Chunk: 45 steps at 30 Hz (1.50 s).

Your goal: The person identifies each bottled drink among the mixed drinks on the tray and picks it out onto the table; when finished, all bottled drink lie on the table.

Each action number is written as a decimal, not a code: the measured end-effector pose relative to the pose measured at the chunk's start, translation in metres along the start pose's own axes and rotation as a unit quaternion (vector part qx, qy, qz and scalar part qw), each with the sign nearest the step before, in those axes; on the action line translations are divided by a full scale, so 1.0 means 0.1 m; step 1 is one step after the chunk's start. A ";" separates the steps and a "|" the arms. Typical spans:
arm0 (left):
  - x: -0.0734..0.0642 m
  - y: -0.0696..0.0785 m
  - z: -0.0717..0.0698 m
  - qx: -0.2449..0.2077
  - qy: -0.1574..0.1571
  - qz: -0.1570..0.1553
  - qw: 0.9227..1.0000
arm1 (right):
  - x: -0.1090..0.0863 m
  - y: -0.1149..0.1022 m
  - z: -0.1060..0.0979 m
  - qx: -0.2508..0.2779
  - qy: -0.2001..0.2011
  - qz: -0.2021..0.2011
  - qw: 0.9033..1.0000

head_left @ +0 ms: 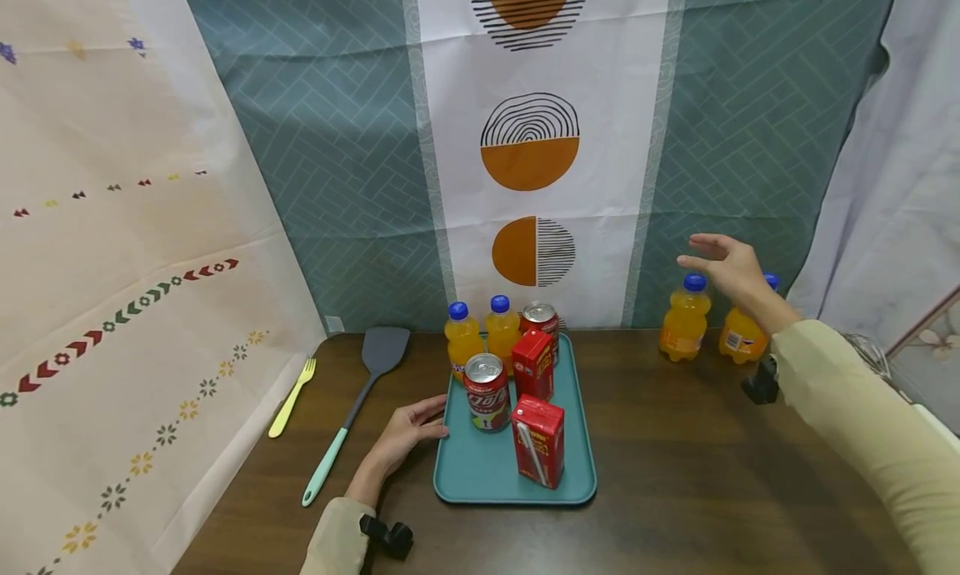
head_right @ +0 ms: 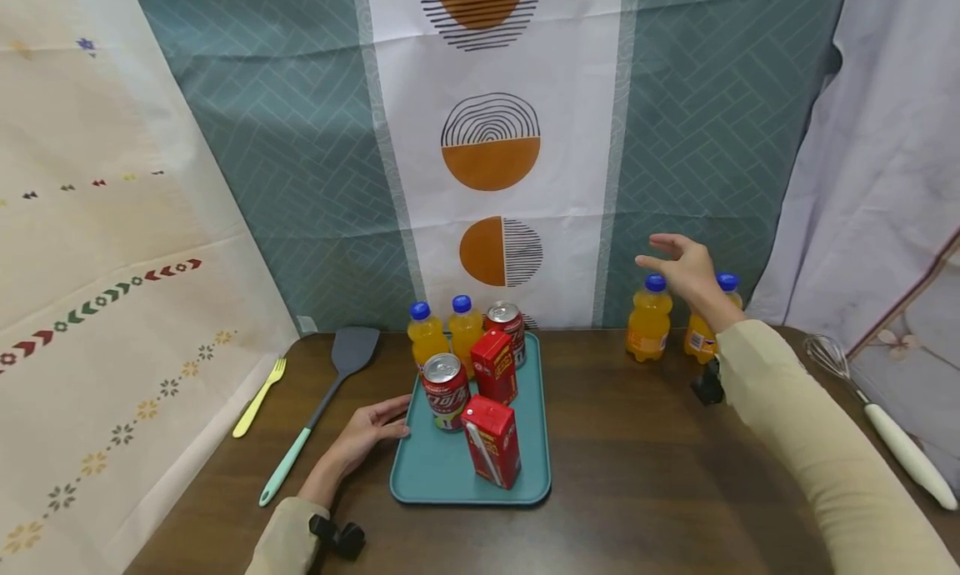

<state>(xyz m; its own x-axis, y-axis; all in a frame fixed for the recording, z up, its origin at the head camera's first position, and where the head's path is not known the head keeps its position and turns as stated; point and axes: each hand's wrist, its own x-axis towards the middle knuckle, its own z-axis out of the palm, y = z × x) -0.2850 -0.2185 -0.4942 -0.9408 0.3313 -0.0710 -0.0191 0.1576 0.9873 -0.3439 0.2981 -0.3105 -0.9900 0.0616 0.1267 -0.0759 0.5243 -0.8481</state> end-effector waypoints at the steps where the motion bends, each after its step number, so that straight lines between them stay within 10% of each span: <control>1: 0.00 0.00 0.00 -0.001 -0.001 0.000 1.000 | 0.00 -0.05 0.00 0.006 0.004 -0.003 1.000; 10: 0.01 0.00 -0.02 0.003 0.000 0.000 1.000 | 0.04 -0.48 0.25 0.039 -0.022 -0.037 0.998; 24: 0.00 0.00 -0.02 -0.001 0.007 -0.008 1.000 | 0.01 -0.71 1.51 0.017 -0.136 -0.154 0.978; 45: 0.00 0.00 0.00 0.000 0.003 -0.002 1.000 | -0.02 -0.91 2.21 0.010 -0.163 -0.089 0.983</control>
<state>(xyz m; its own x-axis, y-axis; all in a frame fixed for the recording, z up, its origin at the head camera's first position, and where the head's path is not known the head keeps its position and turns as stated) -0.2849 -0.2191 -0.4941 -0.9426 0.3258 -0.0734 -0.0220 0.1589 0.9870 -0.3615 0.0629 -0.3474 -0.9461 -0.3066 0.1048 -0.2500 0.4849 -0.8381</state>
